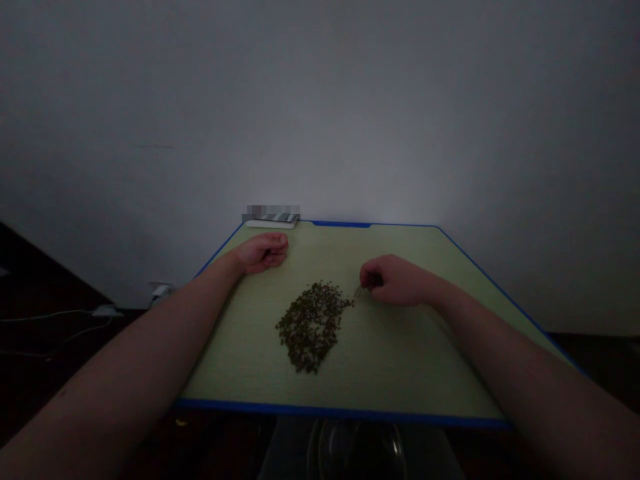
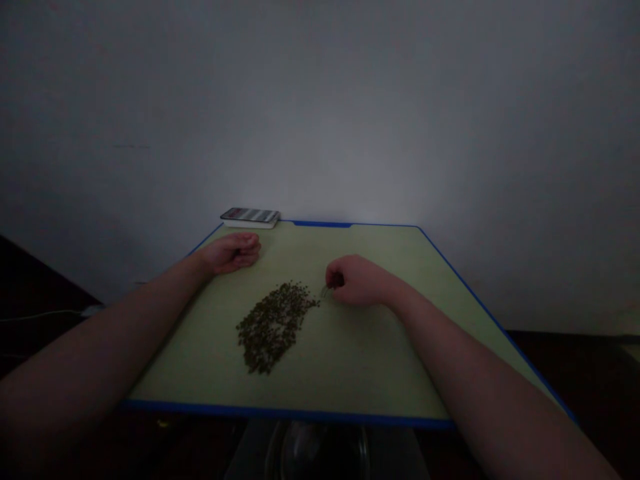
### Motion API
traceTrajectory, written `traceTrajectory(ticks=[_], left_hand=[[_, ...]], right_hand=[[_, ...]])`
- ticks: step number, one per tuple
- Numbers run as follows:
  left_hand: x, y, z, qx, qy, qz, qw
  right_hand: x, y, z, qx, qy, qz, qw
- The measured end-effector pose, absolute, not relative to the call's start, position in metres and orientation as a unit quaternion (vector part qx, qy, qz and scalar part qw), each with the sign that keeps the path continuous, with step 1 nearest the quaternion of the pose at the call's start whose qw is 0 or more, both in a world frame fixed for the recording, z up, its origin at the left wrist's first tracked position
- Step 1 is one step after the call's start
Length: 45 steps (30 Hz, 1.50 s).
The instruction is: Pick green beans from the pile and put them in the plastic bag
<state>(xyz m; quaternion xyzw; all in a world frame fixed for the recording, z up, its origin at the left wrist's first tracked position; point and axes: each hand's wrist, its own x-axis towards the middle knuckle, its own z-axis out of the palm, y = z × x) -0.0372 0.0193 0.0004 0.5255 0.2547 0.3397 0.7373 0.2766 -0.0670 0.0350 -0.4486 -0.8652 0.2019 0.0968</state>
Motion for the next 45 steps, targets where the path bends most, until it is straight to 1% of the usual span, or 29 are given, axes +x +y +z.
traceTrajectory(ticks=[10,23,33,40,45], left_hand=[[-0.037,0.0194,-0.0004,0.523,0.25,0.341,0.74],[-0.0379,0.0212,-0.0027,0.523,0.244,0.341,0.742],[-0.0379,0.0205,-0.0013,0.517,0.247,0.34,0.745],[-0.0385,0.0214,-0.0032,0.518,0.248,0.34,0.745],[-0.0378,0.0218,-0.0031,0.519,0.247,0.337,0.746]], right_hand=[[0.2767,-0.0657,0.0325,-0.448,-0.864,0.211,0.091],[0.2798,-0.0683,0.0361,-0.437,-0.863,0.246,0.056],[0.2776,-0.0694,0.0359,-0.429,-0.861,0.268,0.054],[0.2851,-0.0644,0.0353,-0.447,-0.848,0.27,0.089],[0.2809,-0.0669,0.0348,-0.439,-0.856,0.263,0.07]])
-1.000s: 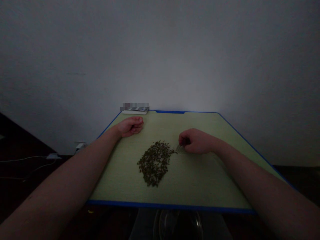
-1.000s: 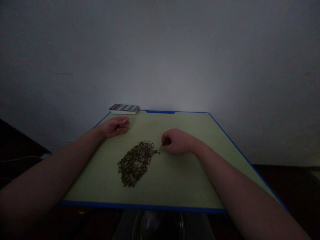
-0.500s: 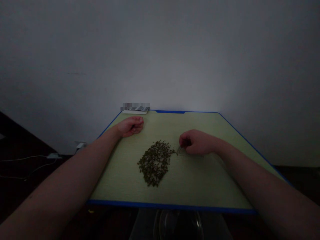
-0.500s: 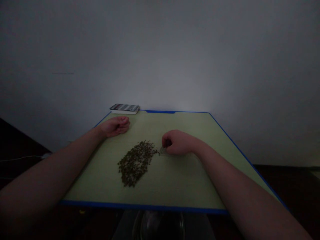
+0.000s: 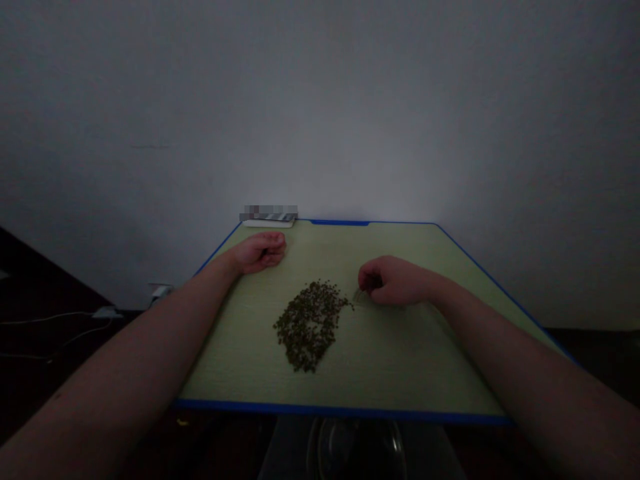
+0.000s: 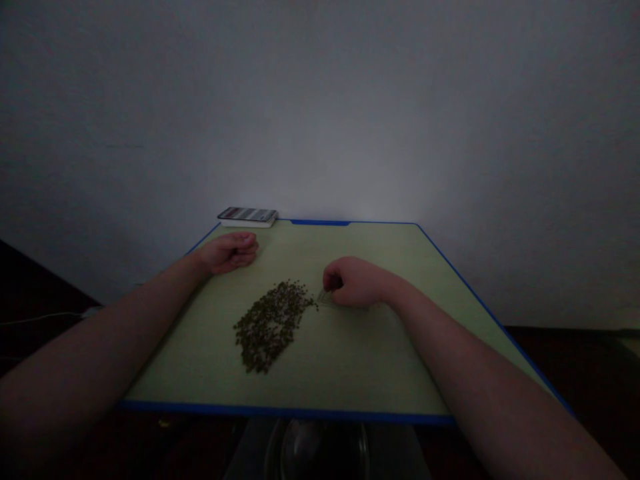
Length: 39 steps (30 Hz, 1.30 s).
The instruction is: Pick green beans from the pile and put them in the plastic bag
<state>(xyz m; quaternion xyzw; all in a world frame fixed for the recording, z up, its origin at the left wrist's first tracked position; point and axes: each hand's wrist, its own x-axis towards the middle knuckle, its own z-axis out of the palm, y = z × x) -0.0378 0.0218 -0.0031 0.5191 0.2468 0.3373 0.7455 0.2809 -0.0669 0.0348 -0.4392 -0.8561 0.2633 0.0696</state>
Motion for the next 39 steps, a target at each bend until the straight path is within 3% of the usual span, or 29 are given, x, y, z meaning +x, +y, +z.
traceTrajectory(ticks=[39], left_hand=[[-0.0375,0.0209,-0.002,0.517,0.244,0.342,0.746]], right_hand=[[0.2728,-0.0725,0.0365,-0.444,-0.863,0.23,0.07]])
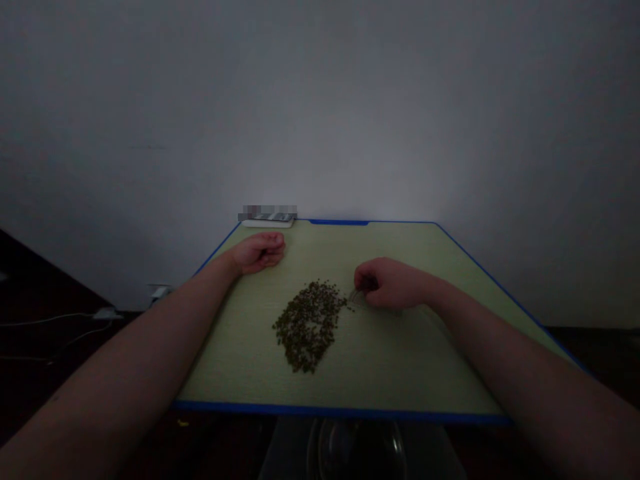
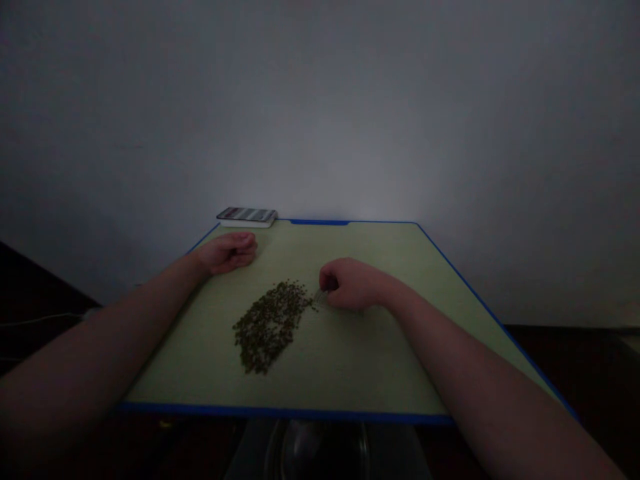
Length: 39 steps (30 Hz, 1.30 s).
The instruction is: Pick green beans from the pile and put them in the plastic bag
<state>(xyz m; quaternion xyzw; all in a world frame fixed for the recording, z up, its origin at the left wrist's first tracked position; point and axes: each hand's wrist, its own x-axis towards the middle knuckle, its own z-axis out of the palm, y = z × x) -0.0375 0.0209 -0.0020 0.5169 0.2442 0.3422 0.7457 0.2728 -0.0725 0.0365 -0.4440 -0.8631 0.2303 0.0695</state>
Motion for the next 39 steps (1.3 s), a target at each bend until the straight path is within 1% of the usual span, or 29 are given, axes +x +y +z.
traceTrajectory(ticks=[8,14,22,29,34,39], left_hand=[[-0.038,0.02,-0.002,0.523,0.252,0.344,0.738],[-0.038,0.021,-0.003,0.523,0.252,0.34,0.74],[-0.037,0.02,-0.001,0.52,0.253,0.343,0.74],[-0.037,0.02,-0.002,0.515,0.258,0.346,0.741],[-0.038,0.021,-0.003,0.516,0.255,0.343,0.743],[-0.039,0.021,-0.004,0.524,0.252,0.343,0.738]], right_hand=[[0.279,-0.065,0.034,-0.486,-0.845,0.213,0.074],[0.278,-0.066,0.034,-0.463,-0.852,0.234,0.079],[0.269,-0.068,0.031,-0.462,-0.854,0.219,0.095],[0.266,-0.064,0.028,-0.513,-0.826,0.2,0.117],[0.277,-0.057,0.032,-0.534,-0.808,0.213,0.126],[0.287,-0.056,0.04,-0.553,-0.763,0.286,0.175]])
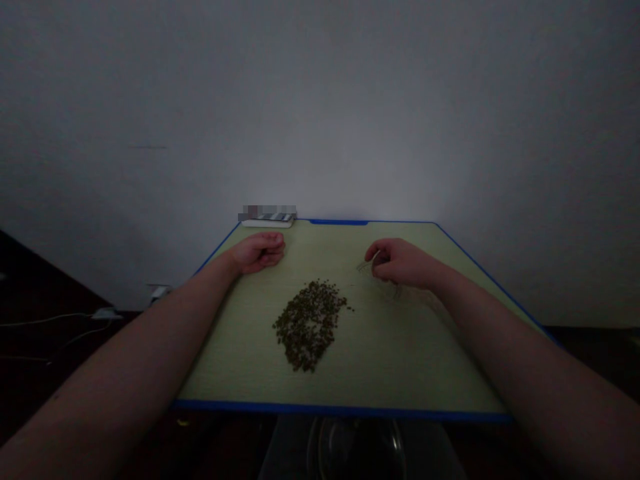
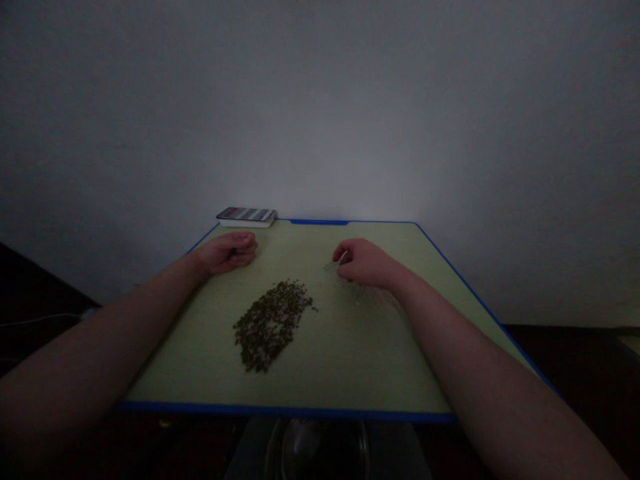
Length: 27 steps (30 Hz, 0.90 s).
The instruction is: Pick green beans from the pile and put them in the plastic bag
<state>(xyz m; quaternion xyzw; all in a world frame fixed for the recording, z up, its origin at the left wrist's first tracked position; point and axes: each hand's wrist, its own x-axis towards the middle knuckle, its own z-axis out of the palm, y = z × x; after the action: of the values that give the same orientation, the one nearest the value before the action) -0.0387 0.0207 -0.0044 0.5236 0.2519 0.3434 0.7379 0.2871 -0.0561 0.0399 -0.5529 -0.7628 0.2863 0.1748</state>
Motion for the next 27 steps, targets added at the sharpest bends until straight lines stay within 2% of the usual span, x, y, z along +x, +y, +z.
traceTrajectory(ticks=[3,10,15,21,27], left_hand=[[-0.039,0.02,-0.004,0.523,0.249,0.343,0.739],[-0.039,0.021,-0.003,0.521,0.247,0.339,0.743],[-0.038,0.02,-0.002,0.525,0.245,0.343,0.74],[-0.037,0.02,-0.001,0.519,0.247,0.339,0.745],[-0.038,0.02,-0.002,0.525,0.243,0.342,0.741]], right_hand=[[0.289,-0.055,0.039,-0.549,-0.765,0.29,0.171],[0.285,-0.051,0.03,-0.548,-0.802,0.21,0.11],[0.286,-0.053,0.033,-0.547,-0.806,0.195,0.11],[0.278,-0.057,0.031,-0.527,-0.814,0.219,0.104],[0.279,-0.058,0.034,-0.494,-0.82,0.253,0.139]])
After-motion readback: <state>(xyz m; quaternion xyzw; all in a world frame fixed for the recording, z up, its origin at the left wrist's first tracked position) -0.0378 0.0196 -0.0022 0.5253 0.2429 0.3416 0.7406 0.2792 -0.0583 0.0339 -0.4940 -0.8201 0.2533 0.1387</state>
